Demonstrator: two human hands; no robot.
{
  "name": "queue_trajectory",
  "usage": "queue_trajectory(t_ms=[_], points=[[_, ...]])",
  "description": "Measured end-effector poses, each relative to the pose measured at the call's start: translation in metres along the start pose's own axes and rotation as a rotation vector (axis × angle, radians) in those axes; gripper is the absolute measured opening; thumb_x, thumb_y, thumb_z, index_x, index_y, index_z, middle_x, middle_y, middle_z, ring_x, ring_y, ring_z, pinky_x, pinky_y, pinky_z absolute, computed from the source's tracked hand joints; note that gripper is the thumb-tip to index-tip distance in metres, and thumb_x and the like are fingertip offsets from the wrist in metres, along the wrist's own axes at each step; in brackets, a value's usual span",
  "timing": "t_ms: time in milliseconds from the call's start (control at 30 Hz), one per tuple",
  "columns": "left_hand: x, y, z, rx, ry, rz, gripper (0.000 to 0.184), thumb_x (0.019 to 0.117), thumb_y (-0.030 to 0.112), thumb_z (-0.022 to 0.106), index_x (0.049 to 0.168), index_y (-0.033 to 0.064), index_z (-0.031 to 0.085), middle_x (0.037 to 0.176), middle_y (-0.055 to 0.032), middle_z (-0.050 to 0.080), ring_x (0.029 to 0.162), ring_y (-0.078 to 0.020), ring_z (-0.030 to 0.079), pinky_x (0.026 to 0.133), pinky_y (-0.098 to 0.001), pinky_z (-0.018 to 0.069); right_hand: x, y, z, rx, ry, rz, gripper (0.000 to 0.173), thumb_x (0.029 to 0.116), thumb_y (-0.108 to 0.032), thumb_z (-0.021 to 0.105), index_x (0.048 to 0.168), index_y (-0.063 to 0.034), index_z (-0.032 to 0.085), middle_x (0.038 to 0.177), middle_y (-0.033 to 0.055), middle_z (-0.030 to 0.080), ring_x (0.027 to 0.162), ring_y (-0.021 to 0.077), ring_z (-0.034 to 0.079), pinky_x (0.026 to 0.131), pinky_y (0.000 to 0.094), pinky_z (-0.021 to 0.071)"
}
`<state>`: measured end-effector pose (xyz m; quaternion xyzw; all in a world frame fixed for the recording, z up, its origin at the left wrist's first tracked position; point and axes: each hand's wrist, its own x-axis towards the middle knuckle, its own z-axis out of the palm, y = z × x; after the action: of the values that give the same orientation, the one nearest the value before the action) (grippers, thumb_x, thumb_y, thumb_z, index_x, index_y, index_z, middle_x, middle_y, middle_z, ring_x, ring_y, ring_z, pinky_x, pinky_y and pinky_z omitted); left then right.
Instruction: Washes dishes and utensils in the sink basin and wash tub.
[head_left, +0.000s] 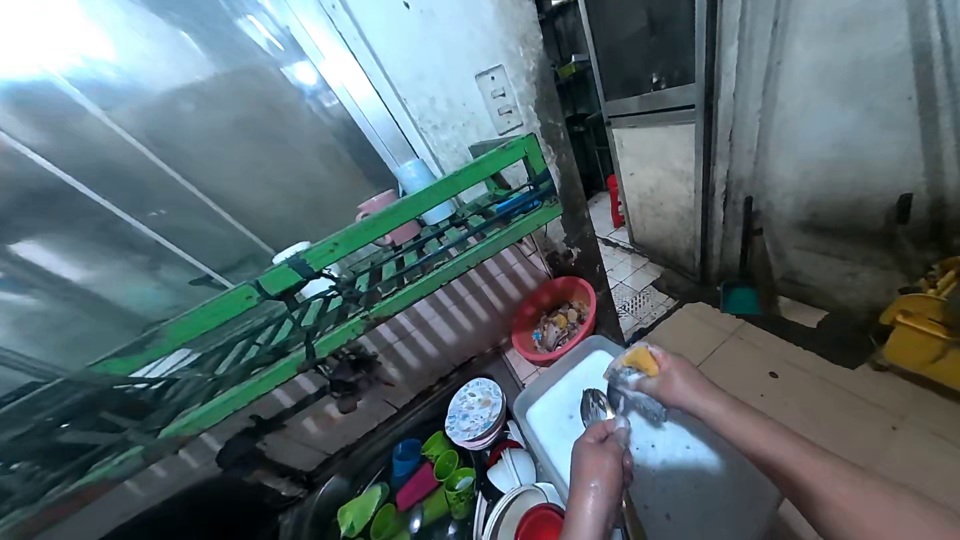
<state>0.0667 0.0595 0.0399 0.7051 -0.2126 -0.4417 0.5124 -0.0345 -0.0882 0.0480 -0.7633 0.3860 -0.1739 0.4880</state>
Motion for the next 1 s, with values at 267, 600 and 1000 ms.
queue_trajectory(t_ms=[267,600,1000], points=[[-0.011,0.001,-0.009,-0.166,-0.139,0.016,0.018,0.1009,0.009,0.062,0.114,-0.0042,0.063,0.077,-0.0073,0.064,0.054,-0.011,0.058,0.05,-0.0246,0.0522,-0.004,0.0,-0.001,0.185,-0.015,0.043,0.061,0.0935,-0.029,0.076,0.143,-0.0064,0.05,0.118,0.0197,0.067,0.105,0.0303,0.067,0.094,0.0521,0.0539],[0.007,0.009,-0.004,-0.197,-0.103,0.144,0.025,0.1086,0.018,0.05,0.095,0.0002,0.061,0.061,0.0009,0.05,0.046,-0.0043,0.045,0.044,-0.0179,0.0398,-0.022,-0.022,0.021,0.375,0.238,0.002,0.053,0.0952,-0.026,0.073,0.137,-0.0011,0.053,0.107,0.0186,0.068,0.093,0.0284,0.068,0.083,0.0502,0.0568],[0.01,0.052,-0.049,0.19,-0.127,0.29,0.021,0.0996,0.022,0.066,0.089,0.0038,0.069,0.076,-0.0005,0.06,0.064,-0.0065,0.055,0.063,-0.0245,0.0484,-0.042,-0.028,0.024,-0.311,-0.584,-0.103,0.054,0.0952,-0.03,0.073,0.136,-0.0002,0.056,0.12,0.0242,0.066,0.113,0.0381,0.064,0.101,0.0584,0.048]])
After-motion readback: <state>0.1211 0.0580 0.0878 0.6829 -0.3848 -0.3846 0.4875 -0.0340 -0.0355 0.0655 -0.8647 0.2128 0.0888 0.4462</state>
